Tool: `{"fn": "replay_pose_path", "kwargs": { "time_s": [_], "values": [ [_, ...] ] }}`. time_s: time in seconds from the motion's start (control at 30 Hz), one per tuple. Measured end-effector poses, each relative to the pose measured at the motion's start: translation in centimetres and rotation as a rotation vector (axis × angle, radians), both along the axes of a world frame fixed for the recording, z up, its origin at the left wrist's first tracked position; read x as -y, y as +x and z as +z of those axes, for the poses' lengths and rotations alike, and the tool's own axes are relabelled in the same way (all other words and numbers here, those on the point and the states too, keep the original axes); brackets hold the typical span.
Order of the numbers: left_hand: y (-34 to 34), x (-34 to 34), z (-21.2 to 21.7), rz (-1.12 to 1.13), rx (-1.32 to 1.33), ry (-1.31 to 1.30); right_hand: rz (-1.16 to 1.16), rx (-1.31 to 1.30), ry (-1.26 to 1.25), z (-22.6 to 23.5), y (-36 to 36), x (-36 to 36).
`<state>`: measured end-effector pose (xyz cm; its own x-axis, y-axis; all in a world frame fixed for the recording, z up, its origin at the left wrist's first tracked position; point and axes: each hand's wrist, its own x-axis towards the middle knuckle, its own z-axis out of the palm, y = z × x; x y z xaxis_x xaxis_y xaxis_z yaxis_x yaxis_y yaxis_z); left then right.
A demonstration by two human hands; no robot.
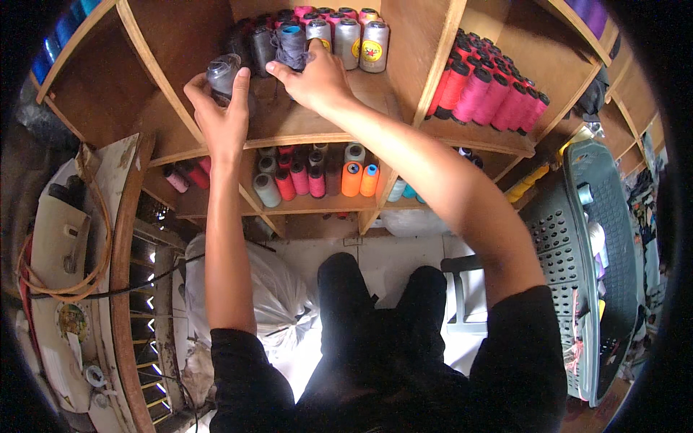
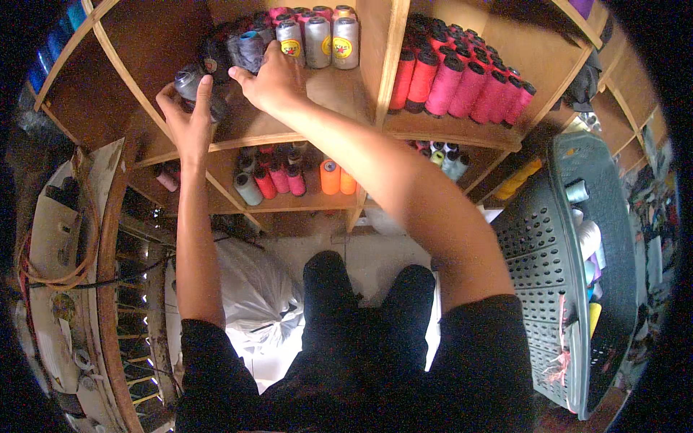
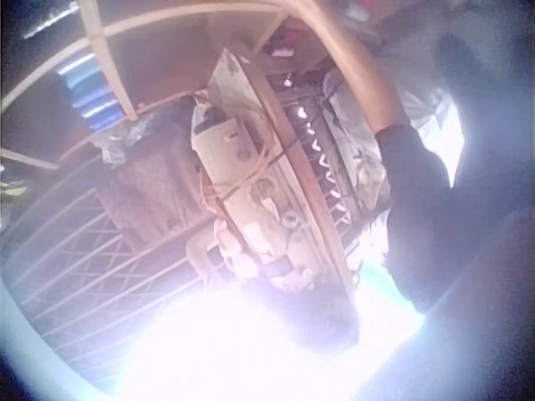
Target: The person sits on the floor and sorts thread spools from a black plastic basket onto a wooden shelf. They pick up spools one by one, arrange them by color, and place them in rows on the shelf.
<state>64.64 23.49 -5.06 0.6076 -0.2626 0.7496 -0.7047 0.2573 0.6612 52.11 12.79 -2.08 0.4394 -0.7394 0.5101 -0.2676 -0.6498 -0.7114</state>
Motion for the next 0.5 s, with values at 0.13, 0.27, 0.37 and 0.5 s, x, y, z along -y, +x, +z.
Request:
{"fn": "replay_pose_path", "kwargs": {
  "time_s": [0.13,0.27,0.37,0.5],
  "values": [
    [1.5,1.0,-1.2,0.131,0.13,0.065,0.003,0.063,0.081,-1.0,3.7,1.6],
    [2.1,1.7,-2.1,0.303,0.262,0.105,-0.017,0.118,0.02,-2.7,6.2,2.9],
    [2.2,2.1,-2.2,0.375,0.339,0.122,-0.04,0.164,0.041,-3.5,6.8,3.1],
    [1.6,1.4,-1.7,0.286,0.241,0.197,0.049,0.204,-0.095,-5.1,6.7,3.0]
  ]
}}
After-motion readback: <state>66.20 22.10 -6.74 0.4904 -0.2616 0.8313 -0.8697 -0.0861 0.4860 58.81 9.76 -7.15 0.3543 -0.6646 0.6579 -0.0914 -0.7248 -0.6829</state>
